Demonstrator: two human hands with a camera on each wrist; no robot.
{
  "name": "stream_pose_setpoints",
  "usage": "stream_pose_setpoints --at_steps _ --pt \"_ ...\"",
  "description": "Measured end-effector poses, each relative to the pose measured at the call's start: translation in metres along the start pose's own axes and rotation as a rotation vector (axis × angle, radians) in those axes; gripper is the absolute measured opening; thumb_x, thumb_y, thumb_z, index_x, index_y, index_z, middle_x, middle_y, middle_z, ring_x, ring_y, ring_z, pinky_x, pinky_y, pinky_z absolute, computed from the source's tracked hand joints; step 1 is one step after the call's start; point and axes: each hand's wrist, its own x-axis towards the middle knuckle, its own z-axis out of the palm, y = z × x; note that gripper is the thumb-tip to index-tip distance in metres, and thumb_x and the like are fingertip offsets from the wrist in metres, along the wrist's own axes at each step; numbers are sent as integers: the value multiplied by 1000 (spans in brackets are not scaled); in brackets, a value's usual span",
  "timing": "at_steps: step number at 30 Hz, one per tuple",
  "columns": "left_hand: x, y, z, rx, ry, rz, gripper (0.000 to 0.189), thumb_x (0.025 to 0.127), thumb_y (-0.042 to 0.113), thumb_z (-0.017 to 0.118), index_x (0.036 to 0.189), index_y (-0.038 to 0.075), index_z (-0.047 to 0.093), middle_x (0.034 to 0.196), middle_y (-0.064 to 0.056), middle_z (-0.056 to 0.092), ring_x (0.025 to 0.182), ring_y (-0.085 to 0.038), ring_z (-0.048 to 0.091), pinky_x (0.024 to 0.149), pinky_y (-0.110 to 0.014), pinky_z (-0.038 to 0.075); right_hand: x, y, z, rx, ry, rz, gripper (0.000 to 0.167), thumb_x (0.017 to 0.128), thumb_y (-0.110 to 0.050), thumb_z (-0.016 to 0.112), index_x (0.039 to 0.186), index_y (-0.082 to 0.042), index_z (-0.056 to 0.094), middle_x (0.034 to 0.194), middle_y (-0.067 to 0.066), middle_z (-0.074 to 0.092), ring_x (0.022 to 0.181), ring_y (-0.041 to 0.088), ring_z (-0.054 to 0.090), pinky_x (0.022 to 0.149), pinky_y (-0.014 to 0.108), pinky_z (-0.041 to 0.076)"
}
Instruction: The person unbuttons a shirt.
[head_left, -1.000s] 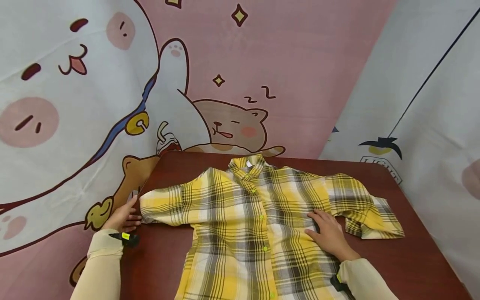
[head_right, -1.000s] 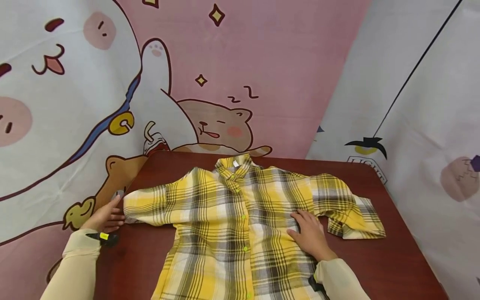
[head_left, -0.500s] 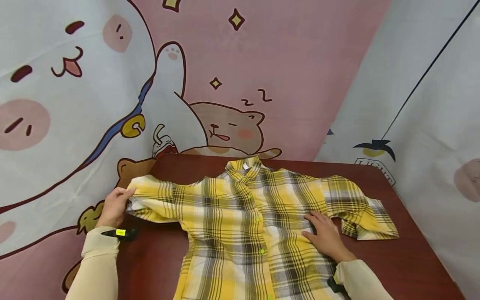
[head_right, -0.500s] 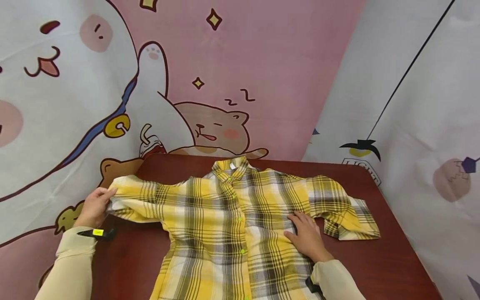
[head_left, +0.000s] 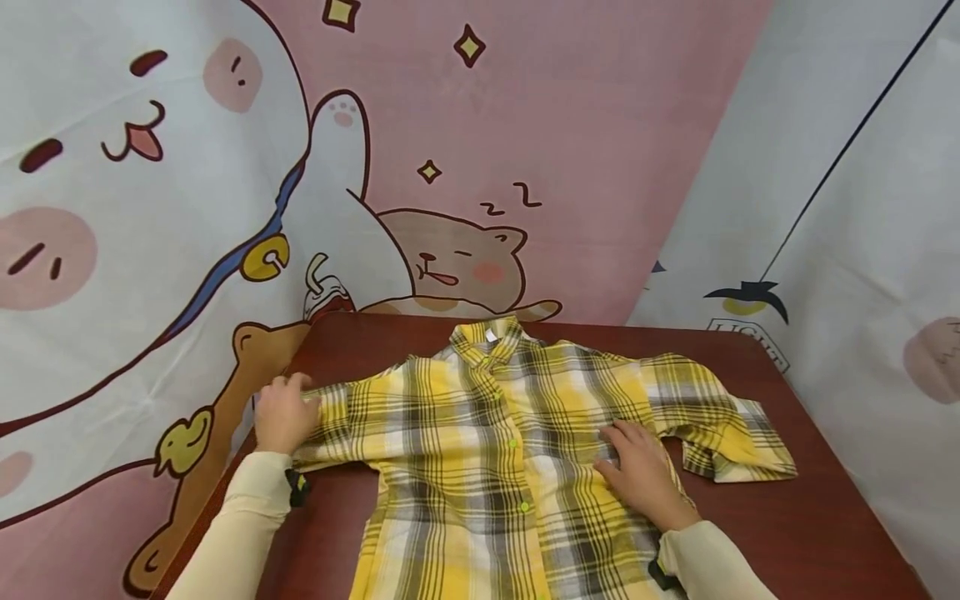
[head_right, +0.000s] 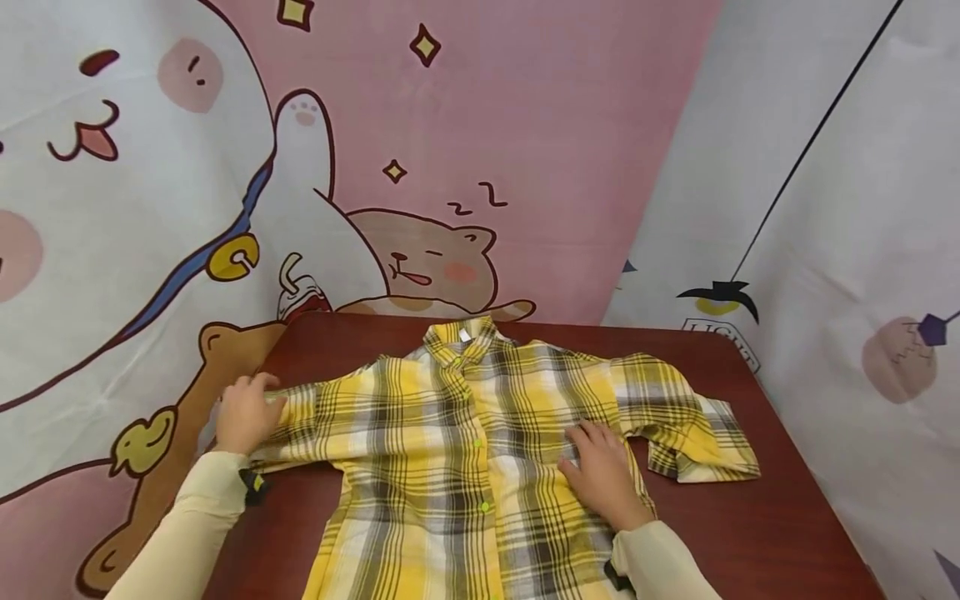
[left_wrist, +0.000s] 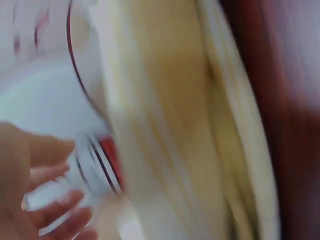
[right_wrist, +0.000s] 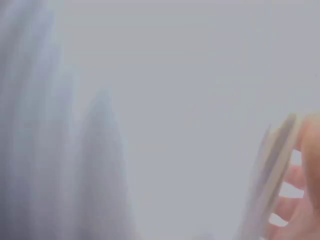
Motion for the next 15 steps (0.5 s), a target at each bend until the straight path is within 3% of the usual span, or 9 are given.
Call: stream_pose_setpoints --at_steps 1,3,6,8,11,15 --pt "1 18 5 11 -23 77 34 88 15 68 117 0 63 108 -30 56 96 -52 51 76 -63 42 2 -7 0 -11 18 -27 52 87 -25 75 131 -3 57 140 25 45 130 47 35 98 69 26" --pt "1 53 17 8 -173 175 39 90 23 69 124 5 63 117 -28 56 104 -51 51 82 -63 42 6 -22 0 -28 46 -75 53 86 -24 76 130 -2 58 140 25 46 130 46 36 97 68 28" --pt "-3 89 37 -9 -470 158 65 91 47 65 144 13 49 143 -28 40 126 -56 35 92 -71 32 12 -28 -1 -12 39 -88 55 86 -25 76 132 -1 56 140 25 45 130 47 37 97 68 30" --pt "-8 99 49 -7 -614 98 78 89 58 61 151 18 37 154 -27 23 134 -59 16 93 -79 20 16 -19 -4 14 73 -41 53 88 -24 74 132 -1 56 138 25 47 127 46 39 96 67 32" --pt "-12 95 63 19 -681 32 86 86 65 60 155 24 28 159 -22 8 137 -59 -2 91 -83 8 19 11 -17 54 200 84 43 91 -18 70 128 2 58 130 27 51 119 49 43 92 65 35" --pt "-11 81 71 13 -640 41 88 85 65 61 155 25 27 160 -19 6 137 -58 -7 92 -83 0 8 69 -49 77 404 363 39 95 -13 60 128 7 55 127 34 47 115 55 38 92 67 28"
